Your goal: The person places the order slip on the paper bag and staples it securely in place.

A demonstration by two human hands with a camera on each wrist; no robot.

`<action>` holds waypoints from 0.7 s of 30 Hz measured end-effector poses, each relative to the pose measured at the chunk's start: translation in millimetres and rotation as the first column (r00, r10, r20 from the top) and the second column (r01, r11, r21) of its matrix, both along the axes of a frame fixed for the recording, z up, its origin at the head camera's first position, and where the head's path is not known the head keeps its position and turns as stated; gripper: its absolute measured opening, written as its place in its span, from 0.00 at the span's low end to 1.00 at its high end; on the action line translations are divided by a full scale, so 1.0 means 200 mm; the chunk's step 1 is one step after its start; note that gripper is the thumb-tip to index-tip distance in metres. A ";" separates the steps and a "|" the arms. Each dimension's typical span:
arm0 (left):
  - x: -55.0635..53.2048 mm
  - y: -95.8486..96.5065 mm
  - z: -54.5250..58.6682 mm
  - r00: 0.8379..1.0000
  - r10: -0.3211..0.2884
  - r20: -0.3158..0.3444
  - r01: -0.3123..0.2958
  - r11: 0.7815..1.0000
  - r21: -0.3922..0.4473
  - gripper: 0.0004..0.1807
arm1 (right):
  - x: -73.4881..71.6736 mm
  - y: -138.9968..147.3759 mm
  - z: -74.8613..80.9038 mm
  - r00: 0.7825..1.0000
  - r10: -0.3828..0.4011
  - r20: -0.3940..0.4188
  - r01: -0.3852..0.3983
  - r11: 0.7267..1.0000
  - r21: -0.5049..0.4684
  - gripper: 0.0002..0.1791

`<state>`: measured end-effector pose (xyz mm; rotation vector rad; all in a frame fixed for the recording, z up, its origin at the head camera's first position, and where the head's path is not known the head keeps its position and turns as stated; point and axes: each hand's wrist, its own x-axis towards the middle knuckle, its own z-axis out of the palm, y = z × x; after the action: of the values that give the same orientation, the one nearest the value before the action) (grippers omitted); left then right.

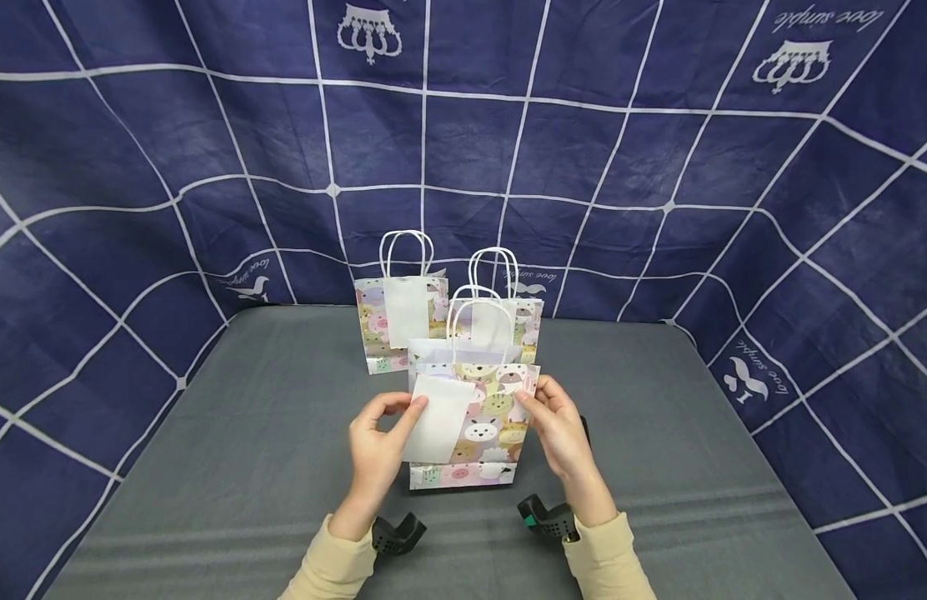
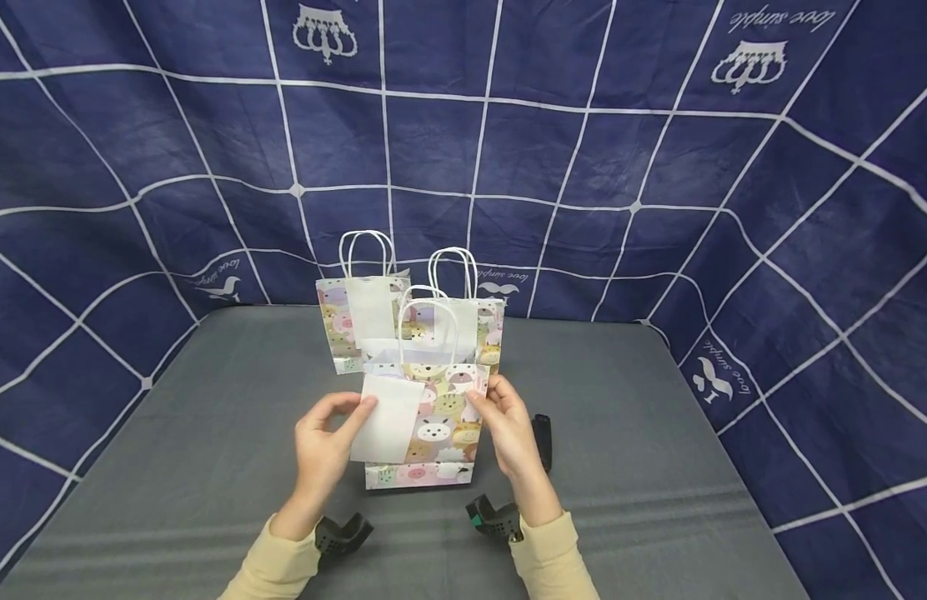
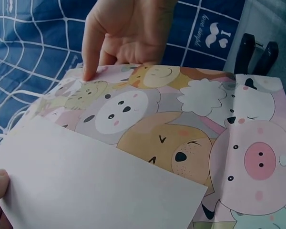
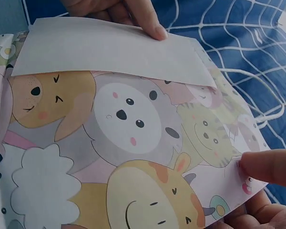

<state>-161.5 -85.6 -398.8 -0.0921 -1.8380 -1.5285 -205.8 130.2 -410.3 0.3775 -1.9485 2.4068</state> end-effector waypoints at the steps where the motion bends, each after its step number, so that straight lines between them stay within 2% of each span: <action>1: 0.00 0.00 0.00 1.000 0.005 0.002 -0.005 1.000 -0.001 0.05 | 0.00 0.00 0.00 1.000 -0.005 -0.005 0.005 1.000 0.016 0.05; 7: -0.01 0.01 -0.02 1.000 0.024 0.003 -0.023 1.000 -0.017 0.07 | 0.02 -0.02 0.00 0.997 -0.012 -0.075 0.024 0.988 0.152 0.13; 13: 0.00 0.02 -0.03 0.998 0.051 -0.039 -0.054 0.996 -0.069 0.10 | 0.03 -0.04 -0.01 0.990 -0.008 -0.144 0.047 0.961 0.272 0.18; 17: 0.00 0.03 -0.03 0.997 0.045 -0.056 -0.050 0.995 -0.088 0.11 | 0.05 -0.07 -0.01 0.975 -0.055 -0.216 0.132 0.923 0.362 0.24; 21: 0.00 0.04 -0.05 0.999 0.039 -0.026 -0.041 0.994 -0.099 0.12 | 0.07 -0.09 -0.01 0.964 -0.144 -0.225 0.233 0.867 0.440 0.31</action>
<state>-160.7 -77.5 -408.2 -0.1194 -1.8860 -1.4023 -192.5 112.3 -413.3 0.3790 -2.3304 1.7017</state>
